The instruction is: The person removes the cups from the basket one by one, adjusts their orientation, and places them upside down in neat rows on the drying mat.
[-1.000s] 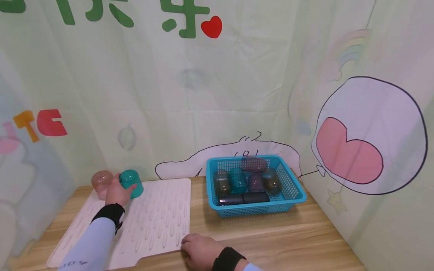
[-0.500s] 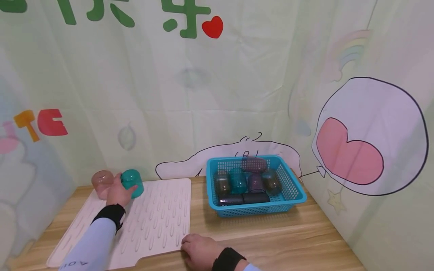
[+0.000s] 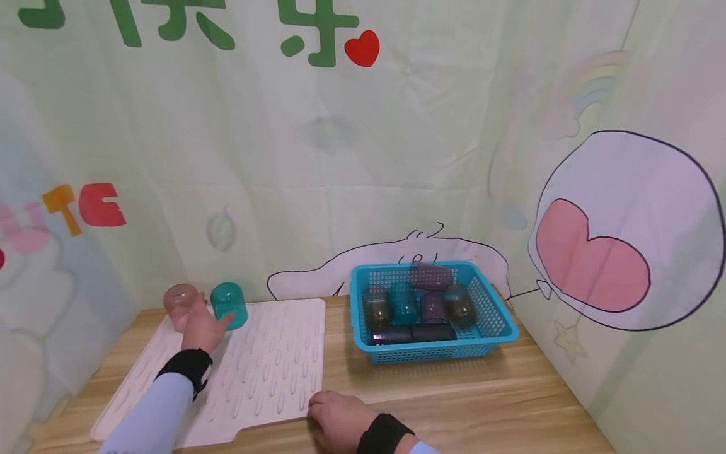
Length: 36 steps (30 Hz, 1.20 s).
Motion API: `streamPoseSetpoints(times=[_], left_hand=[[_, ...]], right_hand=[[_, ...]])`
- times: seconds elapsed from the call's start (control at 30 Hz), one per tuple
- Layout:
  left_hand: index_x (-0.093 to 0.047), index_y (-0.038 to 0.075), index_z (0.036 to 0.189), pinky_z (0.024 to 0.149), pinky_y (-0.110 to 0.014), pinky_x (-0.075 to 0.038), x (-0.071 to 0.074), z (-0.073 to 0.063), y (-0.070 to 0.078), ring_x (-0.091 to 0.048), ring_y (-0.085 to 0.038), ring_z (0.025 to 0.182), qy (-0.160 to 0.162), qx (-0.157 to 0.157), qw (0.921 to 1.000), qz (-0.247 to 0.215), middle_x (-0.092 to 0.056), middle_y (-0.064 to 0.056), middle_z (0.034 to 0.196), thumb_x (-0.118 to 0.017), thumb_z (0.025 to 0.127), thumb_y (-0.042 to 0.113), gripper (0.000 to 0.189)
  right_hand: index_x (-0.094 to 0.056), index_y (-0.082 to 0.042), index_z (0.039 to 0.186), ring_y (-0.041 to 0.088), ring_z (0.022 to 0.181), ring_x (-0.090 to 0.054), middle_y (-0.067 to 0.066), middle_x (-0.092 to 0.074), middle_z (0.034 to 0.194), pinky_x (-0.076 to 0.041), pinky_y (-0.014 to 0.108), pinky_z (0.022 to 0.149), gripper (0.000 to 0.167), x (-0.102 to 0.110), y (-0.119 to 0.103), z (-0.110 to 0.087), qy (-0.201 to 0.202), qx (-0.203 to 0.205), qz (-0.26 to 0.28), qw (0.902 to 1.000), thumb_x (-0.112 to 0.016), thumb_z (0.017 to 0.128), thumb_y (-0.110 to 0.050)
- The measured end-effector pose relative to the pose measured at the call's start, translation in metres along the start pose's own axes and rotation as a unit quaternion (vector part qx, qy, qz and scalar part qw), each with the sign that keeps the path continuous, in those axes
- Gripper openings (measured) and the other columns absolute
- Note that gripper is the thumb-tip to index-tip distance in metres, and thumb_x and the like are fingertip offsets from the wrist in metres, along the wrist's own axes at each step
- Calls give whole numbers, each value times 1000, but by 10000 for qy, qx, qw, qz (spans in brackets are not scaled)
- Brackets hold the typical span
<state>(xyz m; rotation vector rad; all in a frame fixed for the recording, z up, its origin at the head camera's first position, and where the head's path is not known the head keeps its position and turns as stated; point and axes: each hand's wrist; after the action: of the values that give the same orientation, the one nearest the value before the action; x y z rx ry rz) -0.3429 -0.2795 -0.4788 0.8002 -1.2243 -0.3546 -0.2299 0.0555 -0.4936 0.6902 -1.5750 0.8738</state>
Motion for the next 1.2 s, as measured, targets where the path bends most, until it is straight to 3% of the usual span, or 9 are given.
streamPoseSetpoints(times=[0.2, 0.47, 0.8, 1.0, 1.2], left_hand=[[-18, -11, 152, 110, -65, -41, 4, -15, 1, -44, -51, 127, 313, -261, 9988, -285, -40, -35, 143, -63, 98, 16, 75], [-20, -9, 153, 108, -58, -44, 6, -44, 14, -45, -45, 132, -404, -662, 9948, -657, -41, -29, 145, -56, 102, 17, 68], [-40, 0, 147, 100, -53, -53, -6, -101, 36, -57, -36, 122, -1314, -835, 9878, 42, -57, -21, 137, -64, 100, 18, 56], [-55, 4, 137, 90, -46, -56, -12, -128, 41, -62, -26, 109, -1864, -994, 9760, 524, -63, -14, 128, -71, 95, 15, 46], [-66, 10, 119, 87, -44, -57, -13, -144, 42, -62, -20, 99, -2289, -1250, 9597, 1047, -63, -8, 121, -76, 90, 17, 32]], right_hand=[[-68, -14, 124, 3, 119, -58, -6, -62, 131, -52, 20, 98, 28, -1, 0, 2, -211, -271, 335, 9988, -68, 97, -23], [-69, -14, 121, 5, 120, -58, -6, -63, 128, -52, 22, 99, 25, -3, 2, 0, -2, -164, 163, 9997, -68, 97, -22], [-69, -15, 121, 5, 119, -58, -6, -64, 128, -52, 23, 101, 25, 0, -1, 1, -16, -218, 185, 9996, -67, 97, -22], [-70, -15, 121, 6, 119, -60, -5, -64, 128, -52, 23, 101, 25, -1, -1, 0, 108, -117, 74, 9998, -68, 97, -22], [-70, -15, 122, 7, 120, -59, -5, -64, 129, -51, 24, 103, 27, -1, 0, 0, 101, -72, 87, 9999, -68, 97, -23]])
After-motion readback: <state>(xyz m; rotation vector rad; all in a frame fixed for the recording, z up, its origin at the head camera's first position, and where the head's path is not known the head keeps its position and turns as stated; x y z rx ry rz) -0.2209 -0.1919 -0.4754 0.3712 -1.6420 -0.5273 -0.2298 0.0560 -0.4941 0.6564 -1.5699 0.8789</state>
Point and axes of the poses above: each hand's wrist, its own z-axis towards the middle knuckle, its own x-axis out of the back of the hand, y = z × x
